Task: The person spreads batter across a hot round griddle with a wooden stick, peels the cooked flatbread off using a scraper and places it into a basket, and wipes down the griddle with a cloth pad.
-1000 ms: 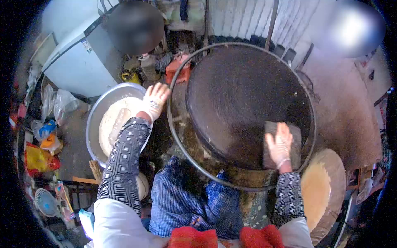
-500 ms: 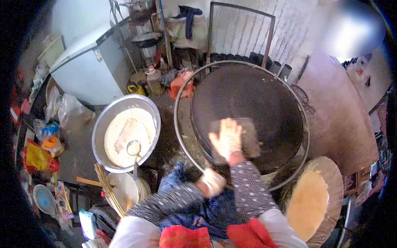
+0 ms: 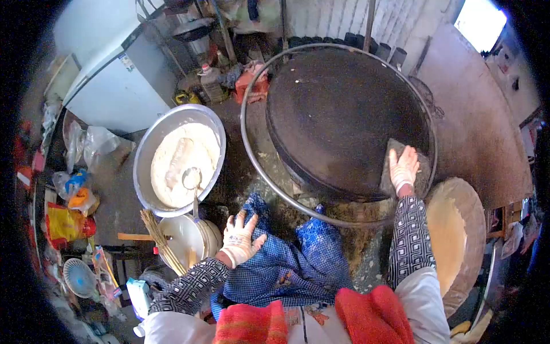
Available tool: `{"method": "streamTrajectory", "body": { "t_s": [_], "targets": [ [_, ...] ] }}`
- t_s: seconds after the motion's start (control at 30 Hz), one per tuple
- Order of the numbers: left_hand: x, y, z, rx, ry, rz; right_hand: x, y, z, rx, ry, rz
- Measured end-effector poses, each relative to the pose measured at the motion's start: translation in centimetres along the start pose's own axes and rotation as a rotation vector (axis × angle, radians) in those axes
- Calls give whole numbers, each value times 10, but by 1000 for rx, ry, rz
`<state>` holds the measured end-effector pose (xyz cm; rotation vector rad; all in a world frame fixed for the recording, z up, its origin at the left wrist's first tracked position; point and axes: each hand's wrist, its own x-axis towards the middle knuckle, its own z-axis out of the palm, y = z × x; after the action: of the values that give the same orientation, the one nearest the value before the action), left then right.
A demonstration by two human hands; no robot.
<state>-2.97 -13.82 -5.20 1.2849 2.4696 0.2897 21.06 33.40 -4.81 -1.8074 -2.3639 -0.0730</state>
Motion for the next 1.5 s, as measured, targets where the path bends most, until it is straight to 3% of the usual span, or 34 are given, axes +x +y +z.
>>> {"method": "streamTrajectory", "body": {
  "t_s": [0.03, 0.1, 0.17, 0.23, 0.27, 0.3, 0.33, 0.37, 0.43, 0.5, 0.57, 0.6, 0.63, 0.77, 0.83, 0.87, 0.93, 1.0, 1.03, 1.13, 1.27, 1.3, 1.33, 1.37, 1.5],
  "targets": [
    [3, 4, -1, 43, -21, -26, 3, 0, 2, 2, 39, 53],
    [11, 16, -5, 126, -60, -79, 0, -19, 5, 1, 153, -59],
    [14, 20, -1, 122, -56, -69, -16, -81, -28, 131, 174, -291],
    [19, 22, 1, 110, -53, -43, -34, -147, -23, 231, 341, -523],
    [21, 24, 2, 93, -63, -33, -43, -185, -44, 296, 107, -563],
    [23, 26, 5, 102, -57, -24, -52, -218, -51, 354, 41, -624],
    [25, 30, 9, 120, -51, -20, -58, -251, -7, 391, 371, -694],
    [26, 34, 12, 139, -44, -16, -63, -280, -17, 482, 220, -760],
    [28, 39, 13, 124, -35, 18, -66, -320, -61, 385, -295, -903],
    [31, 30, 25, -68, 54, 45, -70, -359, -13, 389, -100, -971],
    [35, 23, 29, -307, 194, 63, -53, -376, -10, 380, -217, -953],
    [40, 9, 36, -256, 293, 122, -42, -380, -4, 435, -199, -939],
    [49, 0, 32, -208, 392, 180, -32, -379, 1, 466, -170, -928],
    [125, -56, -28, -12, 404, 132, 34, -325, 17, 456, -60, -767],
    [173, -57, -75, 354, 432, 99, 78, -270, 34, 460, 82, -594],
    [195, -43, -98, 99, 354, -28, 99, -230, 28, 452, 91, -496],
    [247, -77, -117, 390, 357, 207, 115, -144, -33, 303, -171, -332],
    [291, -91, -111, 817, 383, 497, 133, -81, 12, 300, 43, -185],
    [299, -86, -97, 900, 423, 607, 133, -49, 18, 275, 44, -110],
    [270, -33, -46, 605, 396, 882, 112, 6, 9, 227, 33, 21],
    [201, 18, -43, 378, 287, 1079, 87, -8, 12, 235, 97, 29],
    [186, 36, -36, 350, 243, 1110, 75, -25, -4, 254, 65, -41],
    [171, 53, -30, 320, 183, 1132, 53, -48, -57, 228, -165, -125],
    [156, 73, -22, 303, 113, 1143, 47, -80, -19, 405, -4, -179],
    [94, 159, 26, 227, -179, 1171, -30, -186, -15, 638, -145, -545]
  ]
}}
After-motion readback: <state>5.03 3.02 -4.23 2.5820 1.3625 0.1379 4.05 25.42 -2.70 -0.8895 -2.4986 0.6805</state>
